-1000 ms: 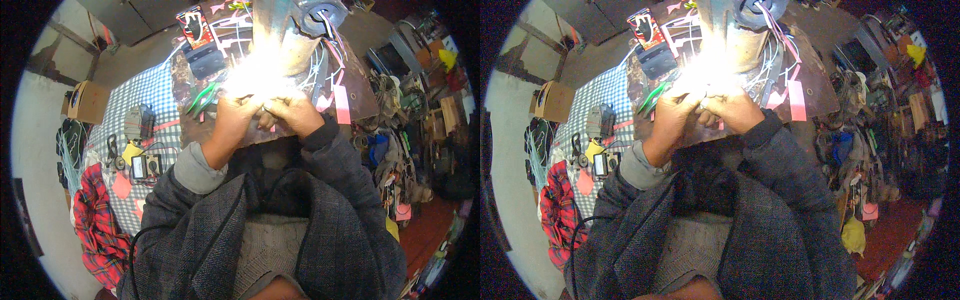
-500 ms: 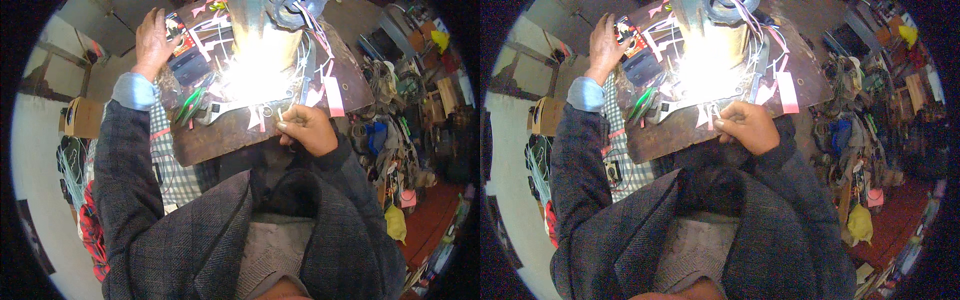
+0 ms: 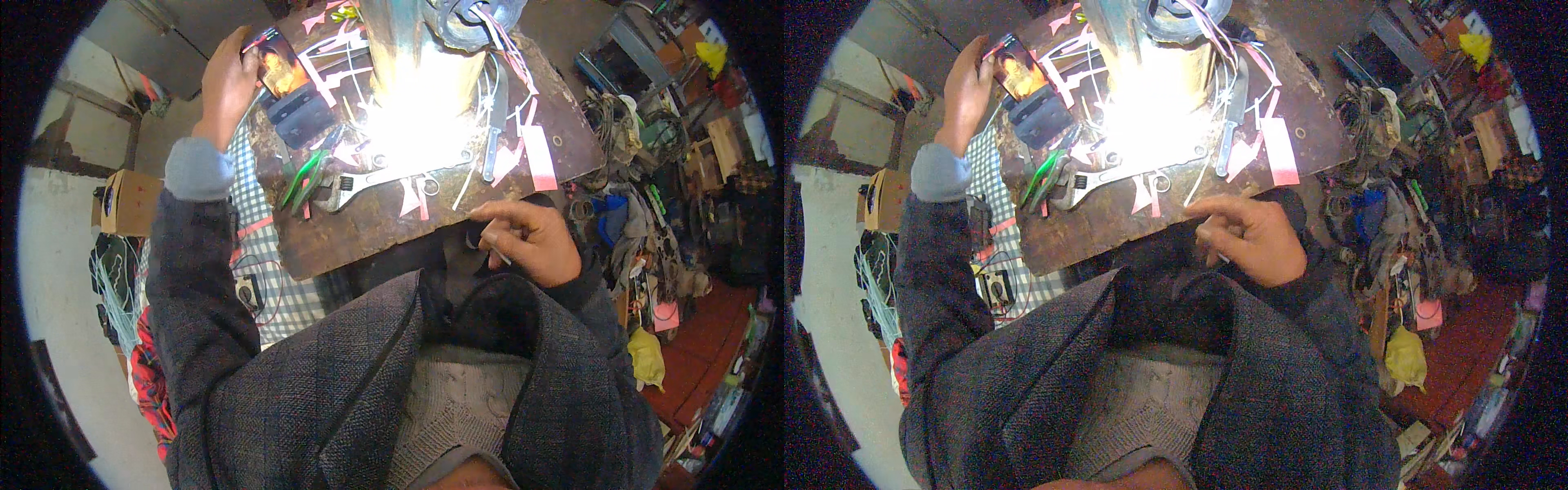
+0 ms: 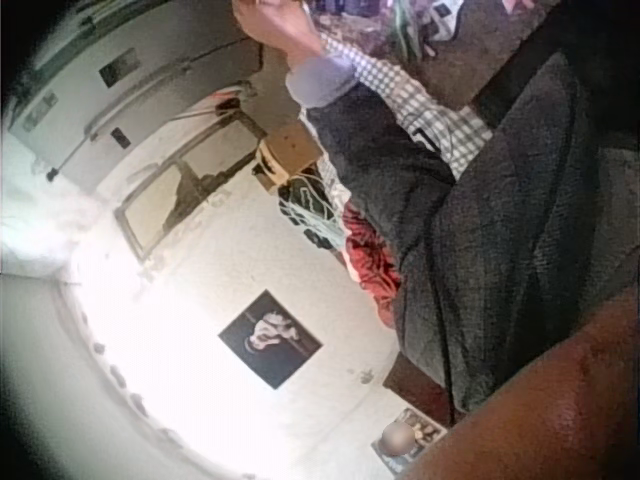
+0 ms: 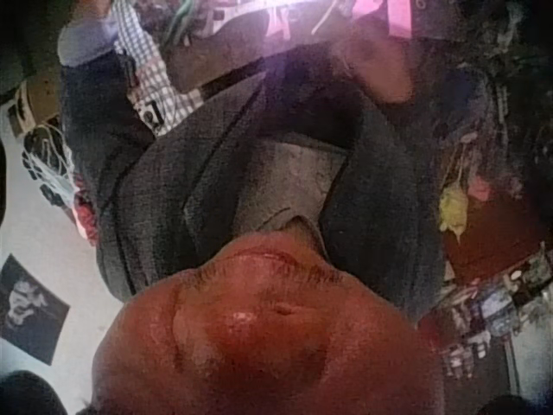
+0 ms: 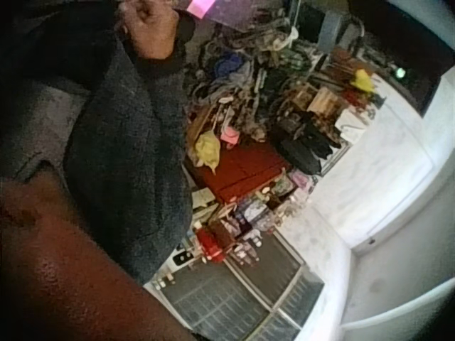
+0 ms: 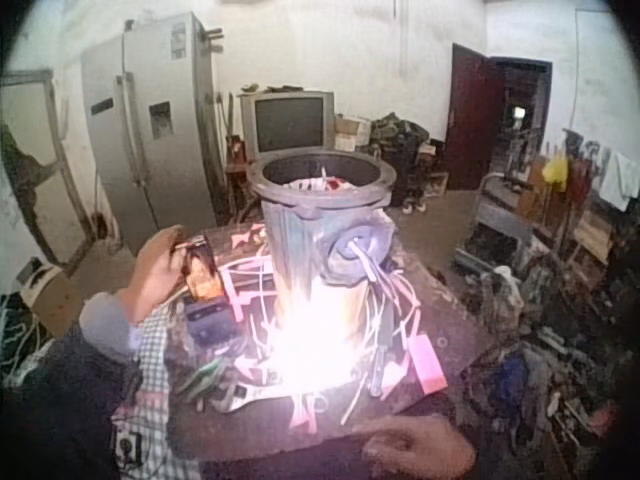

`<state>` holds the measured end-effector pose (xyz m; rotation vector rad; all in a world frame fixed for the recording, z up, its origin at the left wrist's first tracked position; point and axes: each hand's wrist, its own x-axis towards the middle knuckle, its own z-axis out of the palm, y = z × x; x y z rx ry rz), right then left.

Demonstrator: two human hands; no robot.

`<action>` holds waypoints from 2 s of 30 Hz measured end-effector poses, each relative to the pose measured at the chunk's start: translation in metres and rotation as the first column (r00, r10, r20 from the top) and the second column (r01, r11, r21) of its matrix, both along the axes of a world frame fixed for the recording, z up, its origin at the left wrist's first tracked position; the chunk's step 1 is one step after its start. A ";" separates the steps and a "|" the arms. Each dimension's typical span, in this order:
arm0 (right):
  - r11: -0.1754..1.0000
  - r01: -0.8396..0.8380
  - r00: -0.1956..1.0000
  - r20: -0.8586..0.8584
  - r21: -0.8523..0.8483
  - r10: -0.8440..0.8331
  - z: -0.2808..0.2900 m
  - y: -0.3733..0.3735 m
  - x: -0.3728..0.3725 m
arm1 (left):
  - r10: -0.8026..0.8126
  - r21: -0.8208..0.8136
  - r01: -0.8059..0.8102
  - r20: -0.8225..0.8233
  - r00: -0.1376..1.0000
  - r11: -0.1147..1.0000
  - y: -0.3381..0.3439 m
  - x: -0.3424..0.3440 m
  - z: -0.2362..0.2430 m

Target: The person works at a cluttered bench, manipulating wires and small components with pliers and a caliper, then uses a multimeter to test connections. They move items aside to access the work area and reposition the device multiple times.

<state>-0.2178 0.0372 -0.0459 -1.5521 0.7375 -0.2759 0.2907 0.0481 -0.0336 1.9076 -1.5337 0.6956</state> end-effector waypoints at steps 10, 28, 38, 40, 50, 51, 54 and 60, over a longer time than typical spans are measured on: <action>0.930 0.212 0.968 0.193 -0.302 -0.158 -0.002 0.015 0.024 | -0.084 -0.149 0.731 -0.989 -0.124 0.666 0.111 -0.288 -0.046; 0.756 0.132 0.980 0.200 -0.641 -0.003 -0.006 0.010 0.020 | -0.233 0.016 0.712 -0.940 0.250 0.702 0.108 -0.283 -0.026; 0.529 0.057 0.976 0.158 -0.847 0.147 -0.009 0.001 0.026 | -0.364 0.147 0.746 -0.801 0.475 0.650 0.101 -0.272 -0.028; 0.499 0.045 0.972 0.153 -0.865 0.176 -0.009 -0.001 0.027 | -0.361 0.143 0.750 -0.808 0.466 0.646 0.101 -0.272 -0.029; 0.403 -0.009 0.964 0.098 -0.915 0.245 -0.011 -0.006 0.029 | -0.527 0.208 0.776 -0.627 0.573 0.596 0.098 -0.263 -0.023; 0.387 -0.002 0.963 0.102 -0.922 0.248 -0.011 -0.007 0.028 | -0.531 0.213 0.778 -0.623 0.574 0.590 0.098 -0.262 -0.022; 0.354 0.010 0.960 0.108 -0.935 0.258 -0.010 -0.009 0.027 | -0.541 0.216 0.783 -0.616 0.573 0.583 0.097 -0.261 -0.020; 0.486 -0.027 0.963 0.107 -0.874 0.246 -0.008 -0.009 0.026 | -0.588 0.188 0.784 -0.564 0.580 0.592 0.094 -0.263 -0.022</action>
